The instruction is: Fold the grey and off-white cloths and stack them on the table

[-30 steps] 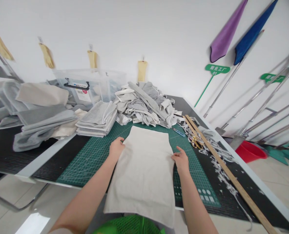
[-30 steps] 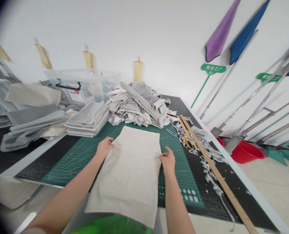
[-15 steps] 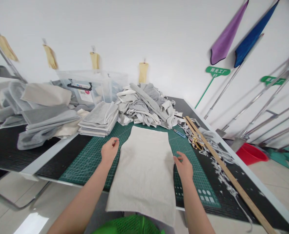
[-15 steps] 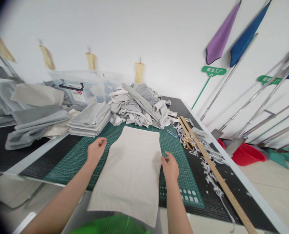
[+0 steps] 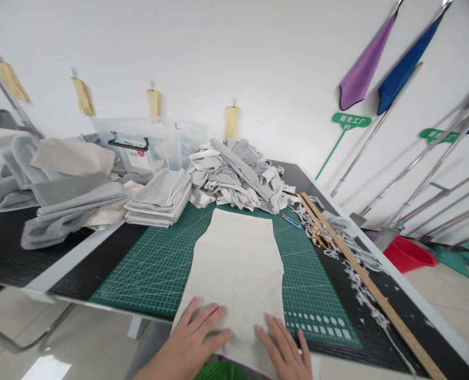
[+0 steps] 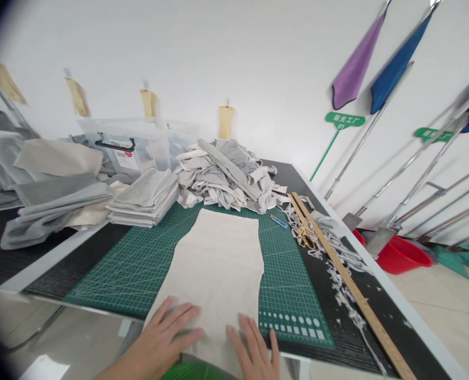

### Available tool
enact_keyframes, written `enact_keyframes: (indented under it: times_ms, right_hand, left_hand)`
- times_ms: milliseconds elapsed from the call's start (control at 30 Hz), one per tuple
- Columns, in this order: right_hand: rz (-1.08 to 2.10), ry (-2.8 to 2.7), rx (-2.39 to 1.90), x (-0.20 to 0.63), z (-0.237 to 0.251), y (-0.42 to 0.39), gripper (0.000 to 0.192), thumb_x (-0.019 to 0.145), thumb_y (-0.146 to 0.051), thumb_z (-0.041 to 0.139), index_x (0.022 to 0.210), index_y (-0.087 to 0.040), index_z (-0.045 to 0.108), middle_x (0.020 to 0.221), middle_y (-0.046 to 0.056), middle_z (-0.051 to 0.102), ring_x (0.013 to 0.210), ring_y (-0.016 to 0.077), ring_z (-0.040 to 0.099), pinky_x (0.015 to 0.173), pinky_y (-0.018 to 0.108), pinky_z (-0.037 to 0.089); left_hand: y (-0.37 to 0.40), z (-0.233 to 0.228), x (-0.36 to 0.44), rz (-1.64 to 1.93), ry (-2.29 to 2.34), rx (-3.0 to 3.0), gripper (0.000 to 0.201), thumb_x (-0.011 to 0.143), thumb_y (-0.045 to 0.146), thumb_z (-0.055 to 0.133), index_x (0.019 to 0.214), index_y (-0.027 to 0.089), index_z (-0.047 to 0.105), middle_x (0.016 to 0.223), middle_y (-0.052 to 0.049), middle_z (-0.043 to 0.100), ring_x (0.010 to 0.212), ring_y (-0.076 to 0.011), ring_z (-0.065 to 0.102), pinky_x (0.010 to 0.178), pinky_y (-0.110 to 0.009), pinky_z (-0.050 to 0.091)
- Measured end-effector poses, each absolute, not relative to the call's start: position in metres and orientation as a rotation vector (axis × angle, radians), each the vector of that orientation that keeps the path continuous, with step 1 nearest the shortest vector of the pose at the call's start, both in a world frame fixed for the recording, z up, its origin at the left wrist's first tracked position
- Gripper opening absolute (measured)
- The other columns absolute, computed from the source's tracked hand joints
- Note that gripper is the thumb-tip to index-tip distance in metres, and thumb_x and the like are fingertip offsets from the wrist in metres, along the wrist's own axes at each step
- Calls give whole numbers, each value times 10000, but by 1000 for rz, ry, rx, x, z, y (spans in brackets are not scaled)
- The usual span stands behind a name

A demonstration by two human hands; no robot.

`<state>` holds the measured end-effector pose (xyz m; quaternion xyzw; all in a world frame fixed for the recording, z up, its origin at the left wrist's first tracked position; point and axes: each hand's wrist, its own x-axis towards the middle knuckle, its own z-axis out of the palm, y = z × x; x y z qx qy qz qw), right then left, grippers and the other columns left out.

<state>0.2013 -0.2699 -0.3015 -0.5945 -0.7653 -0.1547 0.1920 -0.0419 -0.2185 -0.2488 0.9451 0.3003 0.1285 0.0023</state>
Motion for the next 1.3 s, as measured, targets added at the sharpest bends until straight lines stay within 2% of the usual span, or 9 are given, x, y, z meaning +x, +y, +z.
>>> enact_keyframes:
  times_ms: [67,167,333,467,700,867,1167,1300]
  right_hand:
    - [-363,-2156,-1635,207,-300,-267,523,578,-229,482,1091,-325,461,1125,3,502,966,238,499,943,408,166]
    - [-275,-2249,-1509,220,-298,-263,550,543,-194,441,1081,-301,474,1107,-17,517,953,213,513,906,359,249]
    - [-227,-2216,-1508,229,-298,-261,476,563,-201,438,1028,-260,523,1037,-6,567,928,216,531,836,359,355]
    - [-205,-2178,-1485,231,-293,-263,447,601,-190,456,1041,-241,521,989,6,593,893,204,551,796,323,421]
    - [-222,-2124,-1540,240,-290,-271,383,615,-186,469,981,-239,566,965,5,599,888,212,550,778,331,453]
    - [-188,-2055,-1646,248,-291,-276,360,653,-174,435,974,-254,575,952,-10,603,891,199,550,737,290,478]
    - [-114,-1999,-1654,249,-287,-279,311,671,-182,428,914,-253,609,908,-6,621,860,193,566,728,276,482]
    - [-58,-1926,-1644,248,-280,-277,271,688,-223,438,889,-249,619,889,4,626,839,189,573,716,270,483]
  left_hand:
    - [-214,-260,-45,469,1005,3000,519,672,83,418,1155,264,366,1217,-25,397,1116,-185,316,968,-422,120]
    - [-209,-269,-52,596,1094,2985,470,673,81,401,1117,233,422,1119,-16,493,1064,-159,374,985,-361,111]
    - [-209,-276,-61,608,1225,2950,547,623,98,411,1146,258,392,1181,-19,439,1091,-205,351,967,-453,116]
    - [-209,-283,-71,766,1200,2944,514,589,61,363,1073,207,461,1057,-36,535,1030,-180,420,955,-397,227]
    - [-206,-281,-88,944,1270,2929,451,585,78,341,990,177,510,934,-49,585,900,-176,498,839,-324,375]
    - [-202,-269,-93,1036,1459,2910,419,586,48,333,921,185,544,888,-41,600,843,-177,517,786,-318,391]
    - [-193,-257,-114,1001,1687,2831,339,663,71,351,899,194,561,883,-23,601,798,-161,537,740,-290,404]
    - [-186,-242,-122,1063,1599,2722,280,697,118,370,879,200,567,875,-15,600,805,-135,546,731,-226,422]
